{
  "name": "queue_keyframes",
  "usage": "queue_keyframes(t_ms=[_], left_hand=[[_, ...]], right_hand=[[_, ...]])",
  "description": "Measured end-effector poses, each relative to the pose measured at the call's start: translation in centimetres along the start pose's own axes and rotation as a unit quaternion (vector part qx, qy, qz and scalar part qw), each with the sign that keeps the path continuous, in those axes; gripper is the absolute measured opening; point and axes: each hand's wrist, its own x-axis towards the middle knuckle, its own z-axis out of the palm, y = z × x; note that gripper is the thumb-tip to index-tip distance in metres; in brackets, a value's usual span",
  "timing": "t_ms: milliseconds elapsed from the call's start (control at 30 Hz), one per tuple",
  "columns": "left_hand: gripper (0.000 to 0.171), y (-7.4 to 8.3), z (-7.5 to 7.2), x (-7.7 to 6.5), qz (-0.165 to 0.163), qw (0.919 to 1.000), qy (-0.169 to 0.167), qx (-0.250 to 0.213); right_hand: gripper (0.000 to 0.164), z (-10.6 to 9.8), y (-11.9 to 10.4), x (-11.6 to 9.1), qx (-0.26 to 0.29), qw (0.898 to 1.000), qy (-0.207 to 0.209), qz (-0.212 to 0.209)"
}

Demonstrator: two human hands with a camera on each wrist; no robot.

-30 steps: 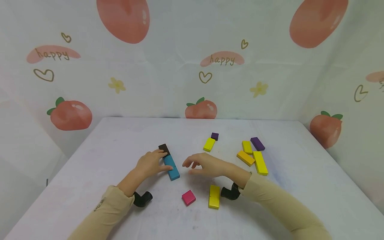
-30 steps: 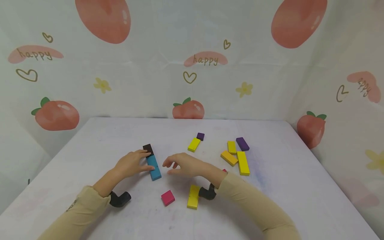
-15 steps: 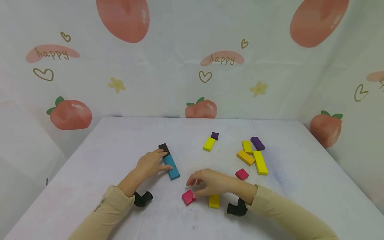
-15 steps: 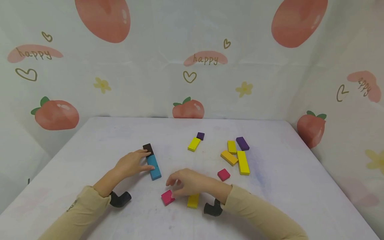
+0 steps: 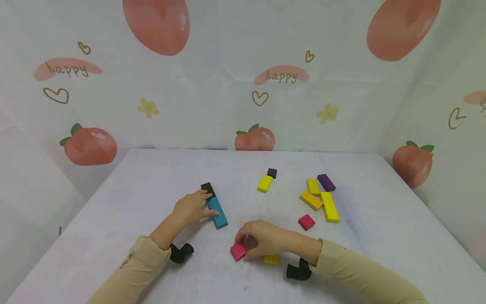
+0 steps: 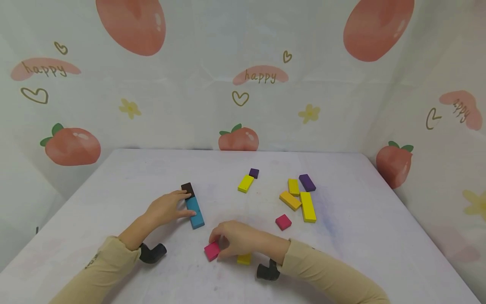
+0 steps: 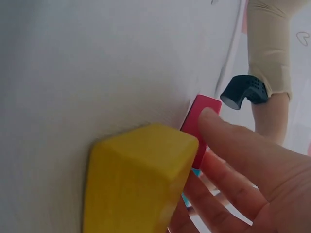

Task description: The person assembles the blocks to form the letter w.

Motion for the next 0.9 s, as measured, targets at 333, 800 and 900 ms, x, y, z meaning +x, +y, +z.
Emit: queue_keyframes(t_ms=[333, 800, 900], left_hand=[[0.067, 0.1, -0.1, -0.1, -0.003, 1.0000, 0.002, -0.004], [0.068, 0.3, -0.2, -0.3, -0.002, 1.0000, -0.001, -0.001], [0.068, 0.2, -0.1, -0.2, -0.004, 1.0000, -0.002, -0.003]], right_hand=[[0.030, 0.1, 0.1, 0.2, -0.005, 1.000, 0.019, 0.008], [0.032, -0.5, 1.1, 1.0, 0.025, 0.997, 0.066, 0.021], [0.032, -0.5, 1.2, 1.3, 0.029, 0.996, 0.075, 0.027]])
